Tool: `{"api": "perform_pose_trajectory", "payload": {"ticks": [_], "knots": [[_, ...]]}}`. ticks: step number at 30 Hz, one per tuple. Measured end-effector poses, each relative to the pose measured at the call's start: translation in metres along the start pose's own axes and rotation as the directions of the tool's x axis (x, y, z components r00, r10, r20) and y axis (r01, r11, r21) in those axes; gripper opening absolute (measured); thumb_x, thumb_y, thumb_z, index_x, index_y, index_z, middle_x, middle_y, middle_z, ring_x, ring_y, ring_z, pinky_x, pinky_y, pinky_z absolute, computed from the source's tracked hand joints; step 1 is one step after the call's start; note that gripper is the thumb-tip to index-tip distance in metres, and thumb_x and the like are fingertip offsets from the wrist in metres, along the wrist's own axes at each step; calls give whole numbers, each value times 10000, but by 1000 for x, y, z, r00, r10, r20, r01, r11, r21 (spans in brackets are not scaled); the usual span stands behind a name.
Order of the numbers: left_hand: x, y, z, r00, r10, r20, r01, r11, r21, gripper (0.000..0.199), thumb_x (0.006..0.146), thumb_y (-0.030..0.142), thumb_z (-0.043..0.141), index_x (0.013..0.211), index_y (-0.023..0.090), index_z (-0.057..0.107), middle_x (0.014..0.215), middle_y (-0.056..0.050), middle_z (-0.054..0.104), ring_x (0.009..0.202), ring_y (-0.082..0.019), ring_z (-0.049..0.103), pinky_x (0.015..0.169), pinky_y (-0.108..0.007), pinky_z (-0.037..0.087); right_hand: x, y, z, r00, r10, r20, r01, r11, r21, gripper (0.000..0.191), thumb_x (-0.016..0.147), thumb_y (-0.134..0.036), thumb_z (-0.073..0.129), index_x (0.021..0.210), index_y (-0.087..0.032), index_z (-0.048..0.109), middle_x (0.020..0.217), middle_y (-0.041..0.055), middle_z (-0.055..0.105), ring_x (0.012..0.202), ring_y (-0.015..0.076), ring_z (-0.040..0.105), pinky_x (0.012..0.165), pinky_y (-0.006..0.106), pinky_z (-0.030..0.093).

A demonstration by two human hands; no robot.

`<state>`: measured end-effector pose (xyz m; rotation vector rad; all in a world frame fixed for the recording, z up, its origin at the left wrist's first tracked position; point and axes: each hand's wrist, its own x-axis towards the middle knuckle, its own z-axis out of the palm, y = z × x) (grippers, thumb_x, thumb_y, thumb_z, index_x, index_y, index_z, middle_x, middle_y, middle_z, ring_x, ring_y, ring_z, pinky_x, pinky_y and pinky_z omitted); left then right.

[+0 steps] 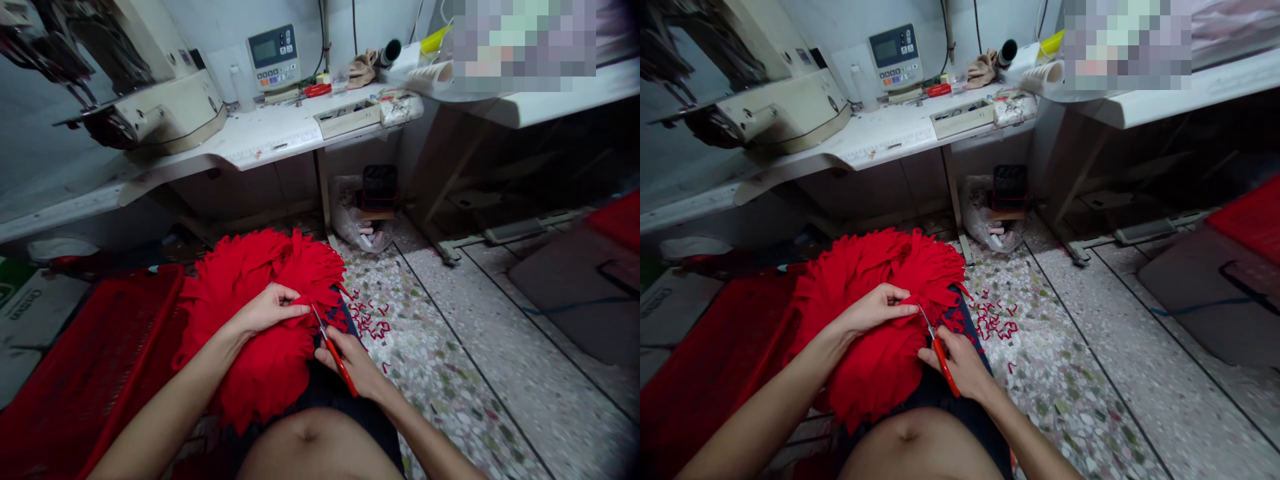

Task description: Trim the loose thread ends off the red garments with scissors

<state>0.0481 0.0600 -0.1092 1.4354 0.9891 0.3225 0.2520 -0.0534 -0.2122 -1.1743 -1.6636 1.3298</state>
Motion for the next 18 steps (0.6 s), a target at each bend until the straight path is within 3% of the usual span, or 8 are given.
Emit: {"api": "perform_pose_trajectory", "payload": {"ticks": [6,12,18], "knots": [[1,0,0,1000,-9,7,9,1000,-10,409,782,476,793,826,70,767,681,-4,550,631,-102,434,592,-212,326,7,3,6,999,32,-38,-29,997,71,455,938,-565,642,751,-222,408,636,-76,430,576,111,348,548,228,286],[0,-4,-1,1000,-23,17,23,1000,14,402,793,475,779,844,76,769,677,0,560,615,-100,426,583,-214,318,1,25,18,981,138,-140,-115,981,158,553,823,-604,752,642,-208,410,577,-79,344,538,94,289,485,227,220],[2,-3,1,999,5,42,-7,998,57,365,803,465,757,803,100,756,675,10,549,626,-108,438,582,-213,320,-10,23,12,994,106,-21,-101,977,188,453,920,-589,643,753,-215,449,650,-66,421,573,107,360,515,212,293]]}}
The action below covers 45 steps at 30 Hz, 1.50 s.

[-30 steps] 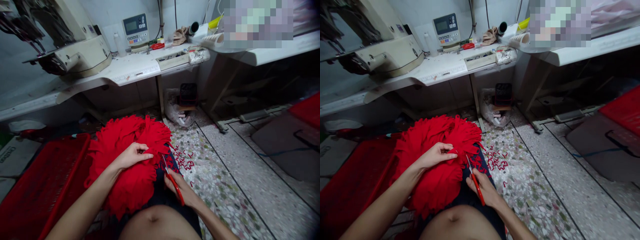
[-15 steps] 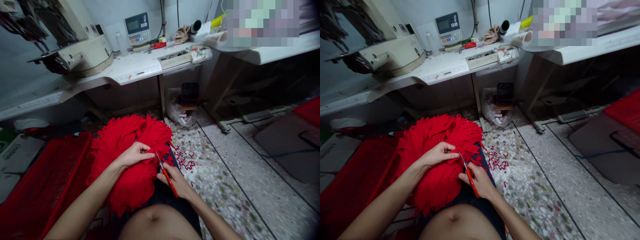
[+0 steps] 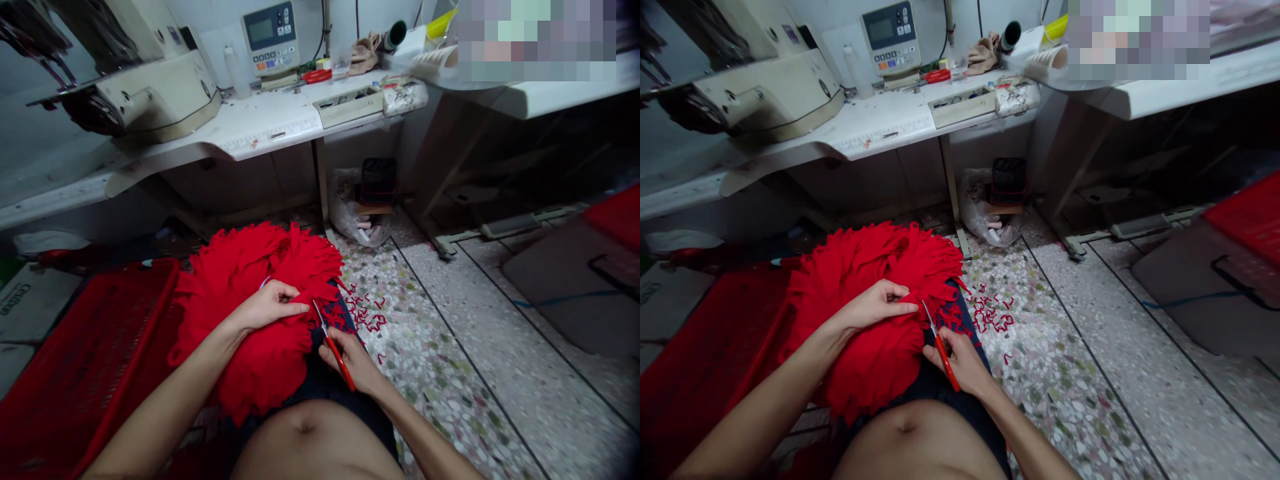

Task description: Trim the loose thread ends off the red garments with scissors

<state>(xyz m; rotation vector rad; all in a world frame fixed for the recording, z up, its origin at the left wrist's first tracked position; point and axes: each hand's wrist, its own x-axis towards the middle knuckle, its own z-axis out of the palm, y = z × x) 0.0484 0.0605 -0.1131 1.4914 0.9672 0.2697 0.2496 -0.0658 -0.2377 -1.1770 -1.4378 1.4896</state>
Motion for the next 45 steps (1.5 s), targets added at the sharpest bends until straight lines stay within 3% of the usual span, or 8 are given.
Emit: {"api": "perform_pose_trajectory", "payload": {"ticks": [7,17,21,25,29,33,37,45], "knots": [[4,2,2,992,18,122,-31,994,103,324,823,426,727,791,104,749,687,5,572,642,-120,459,603,-220,352,6,-16,0,998,-48,42,49,998,-27,426,942,-572,622,779,-213,461,681,-66,434,608,113,371,554,212,310],[-6,7,3,985,102,142,-131,968,213,333,866,441,699,811,118,761,747,-26,611,691,-146,520,654,-238,421,-2,14,11,984,19,-176,-8,998,61,564,779,-608,787,641,-217,405,554,-81,365,527,98,334,488,222,264],[-29,12,-17,954,107,280,-175,957,230,238,832,391,761,871,164,818,717,-39,631,677,-149,563,662,-248,452,-15,26,9,956,189,-223,-142,967,211,544,802,-663,729,674,-233,422,507,-85,396,428,97,376,418,220,283],[-48,13,-44,913,-74,402,20,990,137,227,778,374,814,862,162,825,716,-78,686,566,-157,636,521,-239,466,-17,26,-3,929,251,-271,-187,952,241,542,798,-664,731,659,-238,426,458,-84,414,370,106,420,378,216,283],[-35,12,-52,998,-40,57,37,998,51,309,862,421,730,971,133,761,697,-80,708,592,-171,678,582,-250,528,-9,22,-11,928,228,-294,-159,957,242,545,781,-627,769,641,-240,413,453,-78,433,368,108,432,375,215,302],[1,3,-46,916,157,-369,-85,975,203,332,876,415,687,1062,140,703,886,-79,716,734,-167,656,665,-253,518,-1,20,-8,938,200,-282,-138,964,226,543,784,-607,778,636,-238,408,470,-83,410,375,104,426,374,213,300],[26,-12,-41,890,172,-421,-33,948,317,278,772,344,758,947,145,671,787,-11,631,638,-121,536,592,-220,420,2,28,-2,946,195,-258,-143,968,208,535,815,-614,745,652,-235,405,496,-86,390,392,93,409,380,207,301],[21,-3,-42,919,61,-389,-98,992,-74,345,720,373,852,871,134,655,790,6,636,701,-107,566,692,-211,427,-4,32,-1,942,224,-248,-172,961,215,554,815,-619,742,657,-236,374,518,-97,342,403,75,368,379,197,280]]}}
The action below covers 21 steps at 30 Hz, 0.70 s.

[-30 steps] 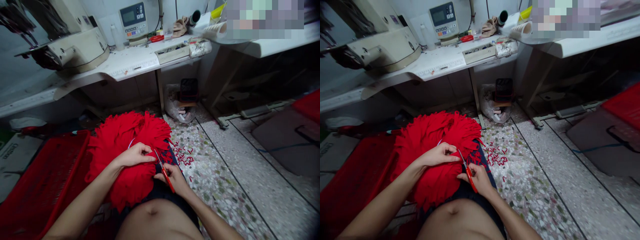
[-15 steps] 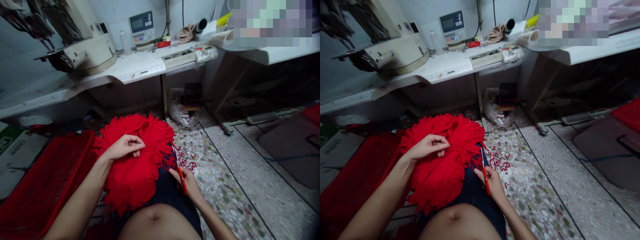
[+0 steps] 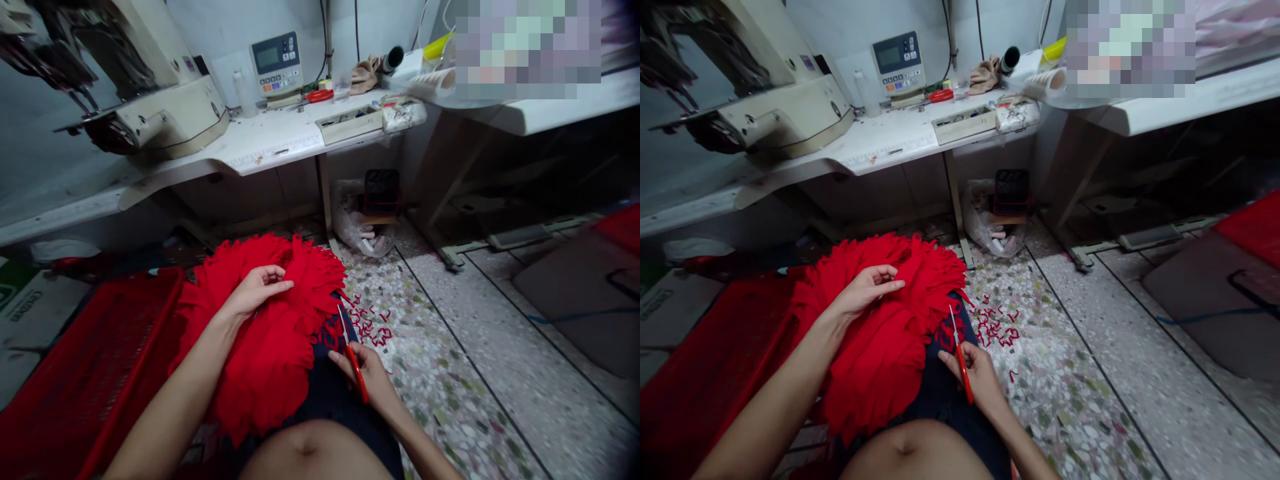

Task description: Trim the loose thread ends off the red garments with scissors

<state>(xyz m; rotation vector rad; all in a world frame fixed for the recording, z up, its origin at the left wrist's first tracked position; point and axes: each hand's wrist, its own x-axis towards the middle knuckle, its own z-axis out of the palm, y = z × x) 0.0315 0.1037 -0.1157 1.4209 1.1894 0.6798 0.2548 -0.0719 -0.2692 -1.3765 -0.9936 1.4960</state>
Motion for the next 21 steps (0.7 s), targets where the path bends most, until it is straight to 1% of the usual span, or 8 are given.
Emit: {"api": "perform_pose_trajectory", "payload": {"ticks": [2,3,6,9,11,13,16,21], "knots": [[-4,11,2,999,-7,50,12,995,-98,347,729,383,856,883,133,670,829,-8,668,732,-117,595,740,-226,453,-1,-9,0,1000,-4,16,4,1000,5,562,810,-629,740,652,-238,369,514,-97,335,404,77,368,384,201,274],[-7,16,3,998,3,66,5,994,-112,343,732,381,857,885,132,678,829,-8,670,733,-117,596,749,-229,456,-1,-13,1,1000,-10,26,9,1000,8,562,808,-634,739,653,-239,371,514,-96,336,405,79,370,388,203,274],[-13,31,9,992,57,111,-53,998,-38,311,727,358,866,822,125,683,788,13,617,707,-100,553,707,-209,427,-3,-23,3,997,-36,61,36,999,2,556,812,-641,732,658,-236,383,525,-89,352,420,87,383,407,212,280],[-19,37,14,973,82,218,-97,994,58,333,746,353,852,688,118,623,739,31,522,677,-84,477,644,-197,373,-8,-26,3,992,-63,112,65,998,-16,540,839,-653,698,682,-232,399,557,-77,385,451,101,418,432,220,307],[-23,34,16,964,59,258,-81,994,73,379,753,366,845,643,120,579,704,42,478,646,-77,435,610,-196,347,-14,-27,2,983,-98,157,107,993,-50,509,876,-652,658,721,-226,425,602,-62,427,499,114,455,467,226,335],[-26,28,18,966,17,258,-32,998,55,374,748,383,847,661,119,596,680,48,483,616,-73,421,588,-194,336,-19,-30,0,966,-159,202,184,977,-110,460,924,-628,613,783,-217,462,679,-40,485,584,129,485,532,234,366],[-31,17,21,963,-42,267,39,999,15,325,757,401,838,765,110,696,696,29,576,614,-82,467,601,-198,366,-24,-40,-2,931,-227,285,286,940,-185,400,995,-587,525,856,-213,488,771,-16,532,674,143,484,613,249,380],[-37,11,31,947,-81,310,94,995,-27,315,790,399,813,884,101,778,757,-20,694,651,-110,555,658,-216,433,-18,-57,2,893,-251,374,346,913,-216,378,1037,-548,467,860,-214,475,758,-25,522,669,141,477,621,256,353]]}}
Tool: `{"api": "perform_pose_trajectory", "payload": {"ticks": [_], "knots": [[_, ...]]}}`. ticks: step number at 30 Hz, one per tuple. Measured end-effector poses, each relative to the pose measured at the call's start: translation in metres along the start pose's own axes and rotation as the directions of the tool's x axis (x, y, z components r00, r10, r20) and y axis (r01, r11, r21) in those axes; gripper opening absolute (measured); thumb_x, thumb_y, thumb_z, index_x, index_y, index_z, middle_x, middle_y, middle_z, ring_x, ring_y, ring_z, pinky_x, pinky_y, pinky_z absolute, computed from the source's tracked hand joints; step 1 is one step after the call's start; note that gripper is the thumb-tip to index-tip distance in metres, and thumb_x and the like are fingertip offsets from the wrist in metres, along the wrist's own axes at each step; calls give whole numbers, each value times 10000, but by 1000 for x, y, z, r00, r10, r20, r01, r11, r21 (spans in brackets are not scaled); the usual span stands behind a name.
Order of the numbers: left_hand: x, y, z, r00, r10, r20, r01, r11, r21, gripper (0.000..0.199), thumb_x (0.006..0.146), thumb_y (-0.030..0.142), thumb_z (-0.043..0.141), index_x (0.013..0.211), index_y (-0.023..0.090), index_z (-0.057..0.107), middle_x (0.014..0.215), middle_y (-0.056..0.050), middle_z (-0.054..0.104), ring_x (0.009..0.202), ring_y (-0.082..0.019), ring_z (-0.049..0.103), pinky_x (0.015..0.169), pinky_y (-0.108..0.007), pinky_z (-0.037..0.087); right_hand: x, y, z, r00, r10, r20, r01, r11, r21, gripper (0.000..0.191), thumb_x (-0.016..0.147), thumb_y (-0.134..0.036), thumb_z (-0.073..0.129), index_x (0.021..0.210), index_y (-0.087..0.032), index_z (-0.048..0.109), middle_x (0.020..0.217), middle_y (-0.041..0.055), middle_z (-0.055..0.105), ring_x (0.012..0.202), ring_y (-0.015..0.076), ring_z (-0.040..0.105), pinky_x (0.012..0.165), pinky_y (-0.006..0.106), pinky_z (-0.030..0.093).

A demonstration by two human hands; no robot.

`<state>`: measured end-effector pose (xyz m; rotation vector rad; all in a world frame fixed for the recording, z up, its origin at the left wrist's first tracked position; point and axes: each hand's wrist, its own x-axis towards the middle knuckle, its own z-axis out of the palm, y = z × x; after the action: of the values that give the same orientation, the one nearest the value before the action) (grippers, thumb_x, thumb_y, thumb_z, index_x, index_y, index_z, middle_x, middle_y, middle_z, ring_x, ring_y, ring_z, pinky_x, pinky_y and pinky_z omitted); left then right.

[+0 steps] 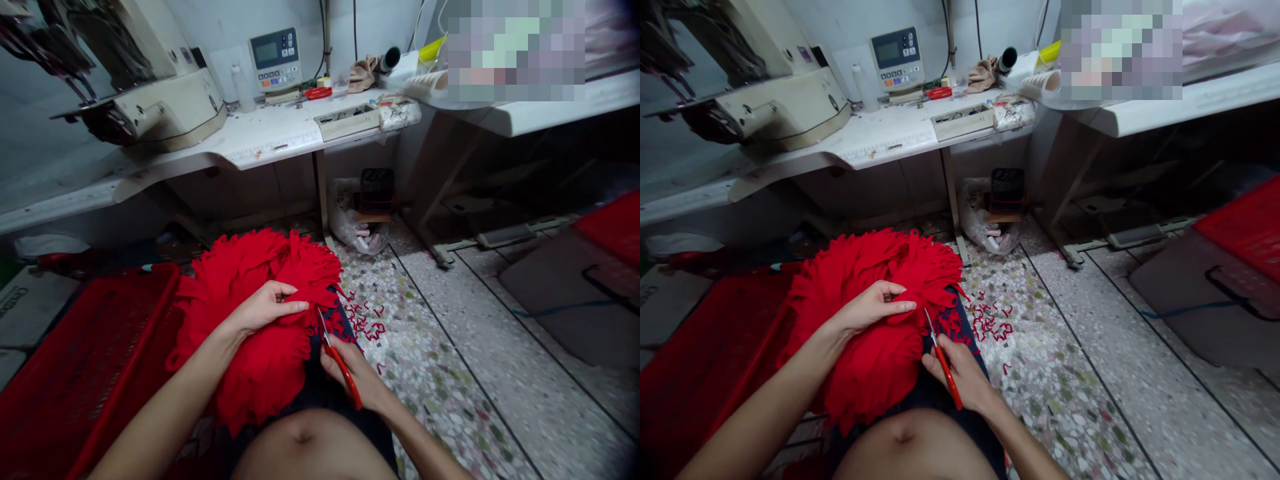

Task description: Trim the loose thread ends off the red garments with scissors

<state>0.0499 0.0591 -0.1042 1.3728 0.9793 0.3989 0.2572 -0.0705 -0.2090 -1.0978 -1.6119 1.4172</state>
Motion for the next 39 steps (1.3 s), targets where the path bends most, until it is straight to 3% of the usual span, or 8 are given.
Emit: {"api": "perform_pose_trajectory", "payload": {"ticks": [8,12,20,27,32,39], "knots": [[1,2,3,998,-27,59,27,1000,2,338,805,380,802,974,87,799,854,-62,753,730,-139,616,737,-233,474,17,-6,-3,1000,-1,6,1,999,-50,351,1008,-514,559,846,-216,470,717,-50,498,632,128,449,589,245,305],[2,2,2,997,-13,81,9,999,46,304,807,368,795,928,90,801,817,-40,729,708,-125,587,703,-219,446,18,-3,-3,1000,-5,-27,3,998,-58,405,970,-525,616,788,-217,428,688,-63,466,607,115,387,569,239,277],[3,-1,3,992,-68,110,58,994,90,348,796,412,789,892,78,787,718,-3,652,649,-117,525,640,-222,401,13,18,8,979,142,-145,-131,988,84,569,797,-614,771,648,-217,392,557,-84,346,532,99,315,496,239,209],[5,-2,5,989,-64,130,49,992,119,364,794,441,780,846,82,767,671,13,582,621,-105,460,612,-222,353,-1,17,6,998,59,-18,-58,997,58,434,946,-569,616,775,-214,434,676,-67,401,591,106,344,552,224,297],[6,3,8,981,-57,187,22,982,186,360,801,445,756,757,88,734,629,25,519,593,-96,398,576,-217,310,3,14,5,999,42,-30,-40,997,64,431,950,-561,615,774,-215,428,685,-62,424,610,113,363,565,225,311],[10,0,8,964,-67,257,2,969,246,371,837,446,719,869,79,765,705,0,588,630,-114,441,610,-224,349,13,12,5,998,23,-57,-18,997,78,453,923,-588,647,772,-210,447,689,-64,423,618,112,357,545,223,278]]}}
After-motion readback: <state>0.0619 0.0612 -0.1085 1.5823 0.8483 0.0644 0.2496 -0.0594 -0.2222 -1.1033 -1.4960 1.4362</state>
